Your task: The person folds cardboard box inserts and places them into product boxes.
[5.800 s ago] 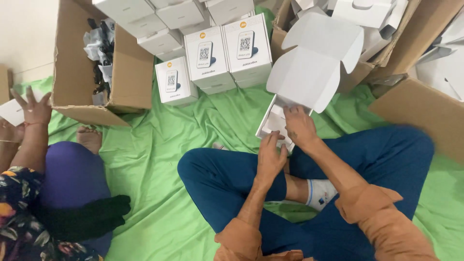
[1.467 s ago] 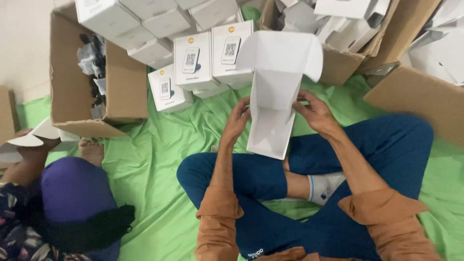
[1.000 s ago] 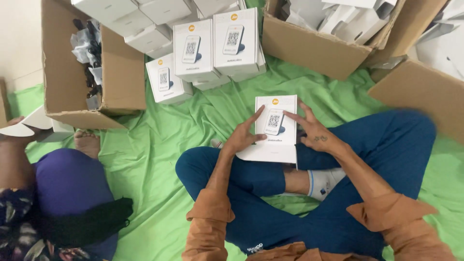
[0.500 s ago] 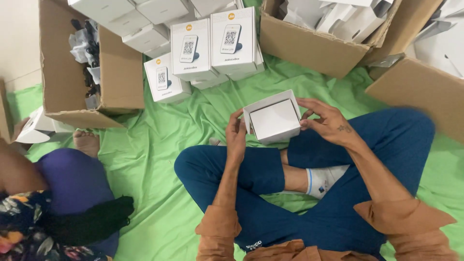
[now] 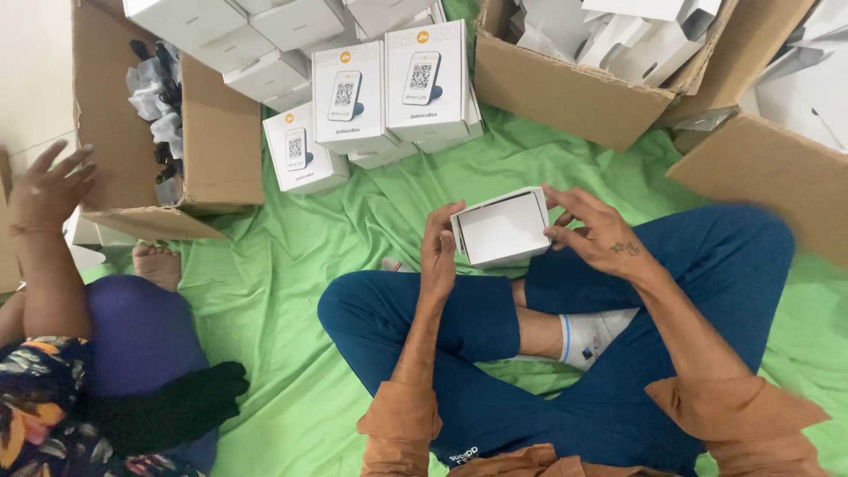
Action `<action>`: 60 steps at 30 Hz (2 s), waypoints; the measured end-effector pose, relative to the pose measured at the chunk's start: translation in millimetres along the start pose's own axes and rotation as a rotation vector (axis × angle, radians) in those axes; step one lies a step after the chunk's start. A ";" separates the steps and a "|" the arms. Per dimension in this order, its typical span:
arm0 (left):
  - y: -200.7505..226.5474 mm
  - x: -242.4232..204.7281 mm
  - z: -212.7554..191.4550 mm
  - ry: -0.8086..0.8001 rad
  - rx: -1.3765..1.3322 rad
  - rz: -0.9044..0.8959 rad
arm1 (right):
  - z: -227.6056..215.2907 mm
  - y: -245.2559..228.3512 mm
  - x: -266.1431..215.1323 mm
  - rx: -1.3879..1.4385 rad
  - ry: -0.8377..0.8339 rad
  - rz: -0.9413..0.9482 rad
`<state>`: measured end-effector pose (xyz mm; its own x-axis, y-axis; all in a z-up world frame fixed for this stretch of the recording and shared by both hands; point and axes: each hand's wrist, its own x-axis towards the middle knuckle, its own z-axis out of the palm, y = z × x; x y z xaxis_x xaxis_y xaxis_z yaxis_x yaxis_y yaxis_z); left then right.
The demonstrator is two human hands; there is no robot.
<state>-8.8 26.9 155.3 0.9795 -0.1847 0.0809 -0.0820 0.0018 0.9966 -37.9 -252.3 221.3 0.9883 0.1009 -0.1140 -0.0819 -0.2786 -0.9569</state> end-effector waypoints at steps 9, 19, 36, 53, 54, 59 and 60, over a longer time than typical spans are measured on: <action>29.6 -2.3 0.0 -0.093 0.082 0.089 | 0.6 7.6 -8.4 -0.065 -0.055 -0.037; 26.6 8.1 5.9 0.008 0.066 -0.100 | 7.0 11.0 -12.1 -0.032 0.005 0.018; 44.3 2.4 -21.3 -0.277 0.075 -0.049 | 16.6 42.9 -27.0 0.027 0.059 0.030; 116.2 -52.2 -42.1 -0.023 0.336 -0.361 | 94.9 -55.4 20.5 -0.198 -0.140 0.169; 126.3 -51.8 -65.0 -0.001 0.333 -0.362 | 115.8 -70.5 33.8 -0.204 -0.159 0.158; 123.4 -30.5 -197.0 0.299 0.200 -0.022 | 227.3 -133.9 112.1 -0.122 -0.140 -0.518; 114.7 -12.5 -219.6 0.312 0.195 -0.023 | 244.2 -135.3 131.5 -0.126 -0.153 -0.520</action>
<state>10.1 245.2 271.6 0.9881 0.1258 0.0883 -0.0630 -0.1921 0.9793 71.9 31.9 270.5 0.8635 0.3910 0.3185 0.4373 -0.2658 -0.8591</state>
